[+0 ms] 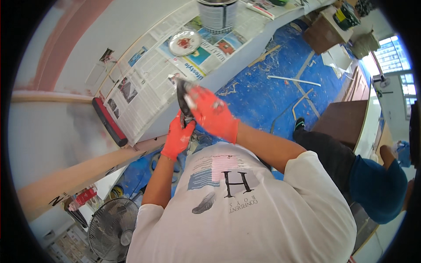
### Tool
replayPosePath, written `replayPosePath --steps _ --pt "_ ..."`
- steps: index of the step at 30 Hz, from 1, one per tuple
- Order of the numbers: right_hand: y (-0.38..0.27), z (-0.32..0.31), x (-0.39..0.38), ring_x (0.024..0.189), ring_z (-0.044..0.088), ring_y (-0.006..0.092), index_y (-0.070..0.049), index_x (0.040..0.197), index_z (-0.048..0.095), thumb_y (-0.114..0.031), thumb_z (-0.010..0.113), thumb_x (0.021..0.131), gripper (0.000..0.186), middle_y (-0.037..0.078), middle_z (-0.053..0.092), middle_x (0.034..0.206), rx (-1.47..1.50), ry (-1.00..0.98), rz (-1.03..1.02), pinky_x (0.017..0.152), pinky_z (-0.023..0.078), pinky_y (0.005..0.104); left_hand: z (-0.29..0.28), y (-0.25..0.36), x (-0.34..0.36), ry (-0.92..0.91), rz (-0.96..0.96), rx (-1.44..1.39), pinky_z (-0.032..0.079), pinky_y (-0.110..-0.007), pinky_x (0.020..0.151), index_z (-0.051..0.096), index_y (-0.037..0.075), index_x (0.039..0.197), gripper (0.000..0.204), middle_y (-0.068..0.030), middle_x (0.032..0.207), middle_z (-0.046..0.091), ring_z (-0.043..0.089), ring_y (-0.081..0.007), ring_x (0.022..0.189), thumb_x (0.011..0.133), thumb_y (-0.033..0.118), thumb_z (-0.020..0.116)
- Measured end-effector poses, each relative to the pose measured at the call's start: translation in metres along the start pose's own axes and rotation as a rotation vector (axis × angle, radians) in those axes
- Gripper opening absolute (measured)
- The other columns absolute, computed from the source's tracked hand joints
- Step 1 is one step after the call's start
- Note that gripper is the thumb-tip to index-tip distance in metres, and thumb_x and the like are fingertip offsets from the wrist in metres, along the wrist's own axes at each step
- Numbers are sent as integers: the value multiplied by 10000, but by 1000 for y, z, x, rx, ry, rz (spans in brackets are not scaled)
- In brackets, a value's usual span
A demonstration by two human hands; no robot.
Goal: The person applies plaster to a wall using a putty knife and then smooths it by hand and with a broad knife.
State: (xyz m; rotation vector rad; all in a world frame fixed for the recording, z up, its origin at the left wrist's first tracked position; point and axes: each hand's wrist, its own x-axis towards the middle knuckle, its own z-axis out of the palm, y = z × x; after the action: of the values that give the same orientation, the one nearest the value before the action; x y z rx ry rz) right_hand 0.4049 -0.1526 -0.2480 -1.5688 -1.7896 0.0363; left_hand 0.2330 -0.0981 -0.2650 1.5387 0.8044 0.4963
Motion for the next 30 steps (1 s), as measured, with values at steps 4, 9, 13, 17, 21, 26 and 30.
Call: replayPosePath --steps 4,9,13,17,21,26,30 --pt "-2 -27 -40 1300 495 376 -78 1374 501 -299 546 962 469 189 503 1434 185 -117 120 1088 405 461 35 6 6 -117 94 17 461 -302 949 494 -43 1376 484 -85 1257 635 585 -142 1083 919 80 599" --pt "73 -83 -72 1124 610 395 -58 1385 491 -242 498 1007 420 194 628 1258 175 77 649 923 505 432 77 39 15 -170 -5 379 451 -336 986 417 -45 1446 602 -157 1278 628 593 -217 1123 902 131 605" --pt "60 -94 -117 1135 600 401 -87 1400 493 -171 534 984 427 197 623 1269 201 302 489 951 498 436 108 55 30 -168 -157 337 430 -371 1018 353 -21 1493 687 -209 1281 618 570 -298 1182 889 199 596" --pt "45 -99 -133 1123 613 405 -72 1374 537 -110 570 970 406 204 621 1262 128 257 353 926 514 424 127 42 37 -314 91 497 409 -351 1040 382 -29 1476 642 -185 1294 615 571 -281 1190 905 165 604" --pt "116 -105 -151 835 688 290 -92 1294 586 -196 604 972 339 115 687 1052 346 464 771 676 561 394 125 65 43 -513 37 720 496 -340 909 402 -22 1467 602 -190 1236 646 647 -246 1054 918 130 598" --pt "140 -146 -206 651 656 194 -104 1039 621 -445 648 950 353 45 635 789 1497 835 1121 512 524 337 145 96 31 -358 11 695 557 -321 712 454 38 1449 569 -162 1139 693 721 -205 864 912 73 637" --pt "130 -125 -229 578 622 200 -122 996 614 -562 605 937 444 45 625 728 1932 892 1138 456 487 370 180 79 19 -403 908 852 553 -366 687 526 93 1399 511 -162 1103 692 705 -269 827 906 83 660"
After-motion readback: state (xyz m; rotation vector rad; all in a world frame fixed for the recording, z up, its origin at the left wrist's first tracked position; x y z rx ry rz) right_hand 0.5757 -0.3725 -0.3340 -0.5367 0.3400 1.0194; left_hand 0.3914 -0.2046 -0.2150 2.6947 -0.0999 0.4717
